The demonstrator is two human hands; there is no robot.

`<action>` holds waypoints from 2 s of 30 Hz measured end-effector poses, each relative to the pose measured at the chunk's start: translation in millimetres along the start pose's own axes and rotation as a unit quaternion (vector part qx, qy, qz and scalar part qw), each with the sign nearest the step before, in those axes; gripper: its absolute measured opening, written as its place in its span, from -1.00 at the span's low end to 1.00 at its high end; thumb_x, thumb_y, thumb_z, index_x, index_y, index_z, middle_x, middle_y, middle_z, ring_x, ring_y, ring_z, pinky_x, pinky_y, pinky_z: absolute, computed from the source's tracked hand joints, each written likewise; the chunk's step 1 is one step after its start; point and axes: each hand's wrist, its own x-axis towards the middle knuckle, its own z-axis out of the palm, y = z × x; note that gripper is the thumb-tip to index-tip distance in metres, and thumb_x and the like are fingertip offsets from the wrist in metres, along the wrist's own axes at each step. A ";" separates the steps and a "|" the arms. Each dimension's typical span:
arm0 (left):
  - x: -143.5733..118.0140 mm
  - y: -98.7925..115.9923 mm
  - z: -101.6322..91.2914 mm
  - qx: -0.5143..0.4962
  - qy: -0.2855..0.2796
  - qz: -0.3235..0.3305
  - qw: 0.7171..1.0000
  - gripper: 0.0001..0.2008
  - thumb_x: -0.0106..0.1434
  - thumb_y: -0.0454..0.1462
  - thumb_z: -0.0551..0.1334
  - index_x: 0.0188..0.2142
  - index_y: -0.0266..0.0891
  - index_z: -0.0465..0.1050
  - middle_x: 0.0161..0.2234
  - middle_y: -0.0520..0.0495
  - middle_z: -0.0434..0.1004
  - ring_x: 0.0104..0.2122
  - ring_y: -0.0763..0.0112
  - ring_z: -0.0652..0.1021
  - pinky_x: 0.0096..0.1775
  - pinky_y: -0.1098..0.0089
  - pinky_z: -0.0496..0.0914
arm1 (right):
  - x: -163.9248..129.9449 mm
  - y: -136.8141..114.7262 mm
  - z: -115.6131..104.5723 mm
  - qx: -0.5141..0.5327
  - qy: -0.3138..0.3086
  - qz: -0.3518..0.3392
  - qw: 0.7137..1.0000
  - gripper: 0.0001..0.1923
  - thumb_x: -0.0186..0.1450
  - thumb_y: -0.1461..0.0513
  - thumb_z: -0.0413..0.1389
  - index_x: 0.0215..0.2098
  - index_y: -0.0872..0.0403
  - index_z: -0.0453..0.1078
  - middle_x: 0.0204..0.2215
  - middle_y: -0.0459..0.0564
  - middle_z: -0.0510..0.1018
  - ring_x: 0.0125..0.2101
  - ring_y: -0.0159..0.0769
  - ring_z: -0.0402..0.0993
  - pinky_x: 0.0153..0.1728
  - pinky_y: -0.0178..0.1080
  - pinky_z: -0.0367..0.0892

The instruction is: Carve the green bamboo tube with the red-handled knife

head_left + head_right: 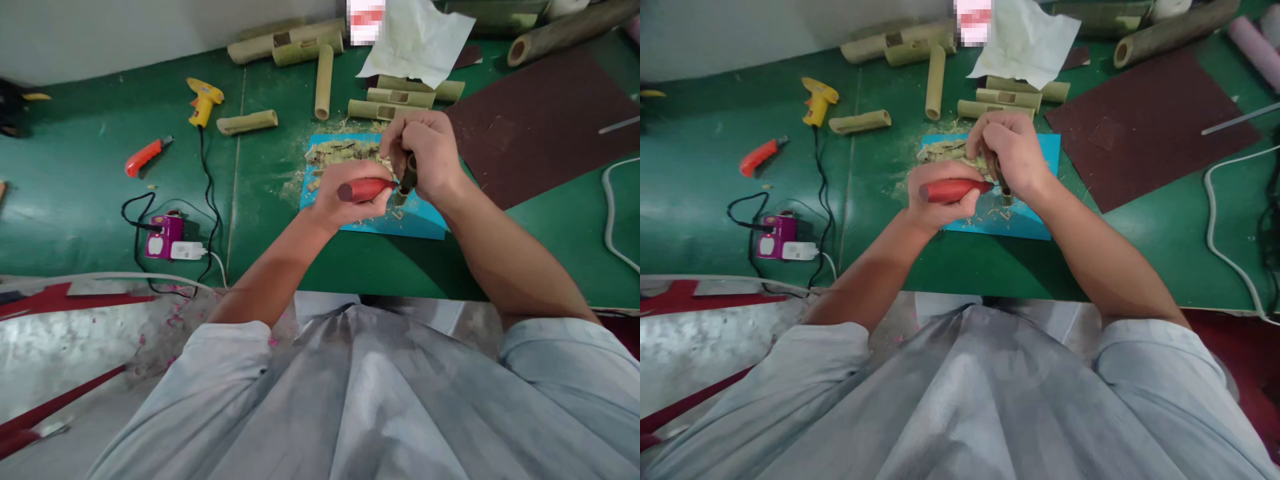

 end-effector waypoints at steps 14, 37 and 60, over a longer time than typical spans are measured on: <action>-25.7 -7.3 6.1 -0.079 0.018 -0.067 0.995 -0.73 0.34 -0.07 0.29 -0.19 -0.18 0.68 -0.23 -0.05 0.77 -0.26 0.33 0.72 -0.13 0.33 0.63 | -1.6 -2.1 1.1 -0.029 0.005 0.022 0.999 -0.72 0.20 0.30 0.05 -0.62 -0.09 0.42 -0.72 -0.07 0.26 -0.68 -0.28 0.07 -0.61 -0.13 0.03; -36.5 24.9 14.5 0.054 0.105 -0.029 0.993 -0.72 0.44 -0.06 0.27 -0.10 -0.19 0.65 -0.28 -0.06 0.75 -0.33 0.39 0.71 -0.23 0.40 0.58 | 2.4 2.6 1.5 -0.019 0.021 0.023 0.999 -0.66 0.25 0.42 0.01 -0.60 -0.03 0.40 -0.74 -0.14 0.27 -0.72 -0.40 0.09 -0.62 -0.18 0.03; -71.7 32.8 17.8 -0.029 0.017 -0.046 0.998 -0.65 0.47 -0.26 0.29 0.21 -0.18 0.53 0.05 -0.21 0.74 -0.04 0.28 0.75 0.05 0.29 0.63 | -2.8 9.5 12.6 0.026 0.068 -0.015 0.997 -0.82 0.15 0.24 0.03 -0.59 -0.14 0.30 -0.73 -0.15 0.14 -0.63 -0.25 -0.03 -0.51 -0.12 -0.08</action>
